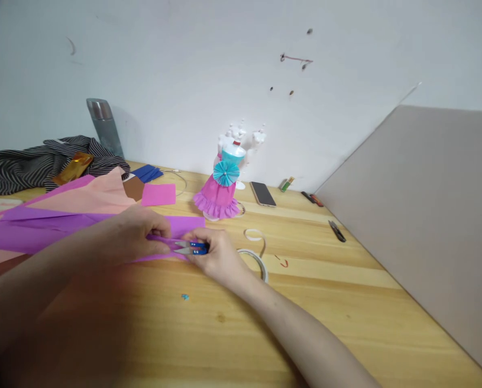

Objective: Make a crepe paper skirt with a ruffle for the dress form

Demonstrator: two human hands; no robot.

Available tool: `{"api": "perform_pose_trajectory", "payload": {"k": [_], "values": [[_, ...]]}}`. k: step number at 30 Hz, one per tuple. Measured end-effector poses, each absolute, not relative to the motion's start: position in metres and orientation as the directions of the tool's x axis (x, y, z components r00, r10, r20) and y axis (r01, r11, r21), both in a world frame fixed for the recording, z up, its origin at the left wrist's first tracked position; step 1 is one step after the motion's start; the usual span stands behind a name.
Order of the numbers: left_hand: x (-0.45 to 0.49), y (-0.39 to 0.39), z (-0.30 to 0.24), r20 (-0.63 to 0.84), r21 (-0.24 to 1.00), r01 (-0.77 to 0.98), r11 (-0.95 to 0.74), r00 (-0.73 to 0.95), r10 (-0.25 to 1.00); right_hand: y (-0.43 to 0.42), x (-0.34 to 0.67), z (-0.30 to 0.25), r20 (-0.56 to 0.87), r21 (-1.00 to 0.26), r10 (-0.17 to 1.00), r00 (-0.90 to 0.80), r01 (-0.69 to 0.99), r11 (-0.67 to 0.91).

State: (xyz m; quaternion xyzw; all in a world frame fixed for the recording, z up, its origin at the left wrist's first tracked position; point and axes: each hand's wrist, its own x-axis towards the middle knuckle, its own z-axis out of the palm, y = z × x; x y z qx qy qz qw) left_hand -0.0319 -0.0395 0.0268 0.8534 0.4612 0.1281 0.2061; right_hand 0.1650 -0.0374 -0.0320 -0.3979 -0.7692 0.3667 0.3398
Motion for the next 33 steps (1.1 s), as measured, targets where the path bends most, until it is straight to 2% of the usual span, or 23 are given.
{"api": "perform_pose_trajectory", "payload": {"k": [3,7,13,19,25,33], "values": [[-0.041,-0.037,0.030,-0.021,0.512,0.706,-0.490,0.580,0.814,-0.035,0.164,-0.034,0.192,-0.868,0.868,-0.459,0.333,0.368],[-0.061,-0.025,0.037,-0.192,0.546,0.725,-0.421,0.597,0.779,-0.033,0.166,-0.035,0.214,-0.864,0.881,-0.423,0.338,0.372],[-0.072,-0.014,0.042,-0.210,0.505,0.763,-0.403,0.561,0.800,-0.033,0.166,-0.035,0.220,-0.833,0.889,-0.401,0.397,0.385],[-0.070,-0.016,0.042,-0.207,0.521,0.754,-0.399,0.565,0.799,-0.030,0.177,-0.024,0.339,-0.699,0.798,-0.498,0.434,0.568],[-0.070,-0.017,0.043,-0.195,0.565,0.729,-0.387,0.574,0.795,-0.031,0.182,-0.017,0.438,-0.477,0.711,-0.550,0.528,0.702],[-0.070,-0.018,0.042,-0.192,0.522,0.736,-0.431,0.594,0.781,-0.029,0.184,-0.018,0.480,-0.342,0.653,-0.585,0.561,0.754]]}}
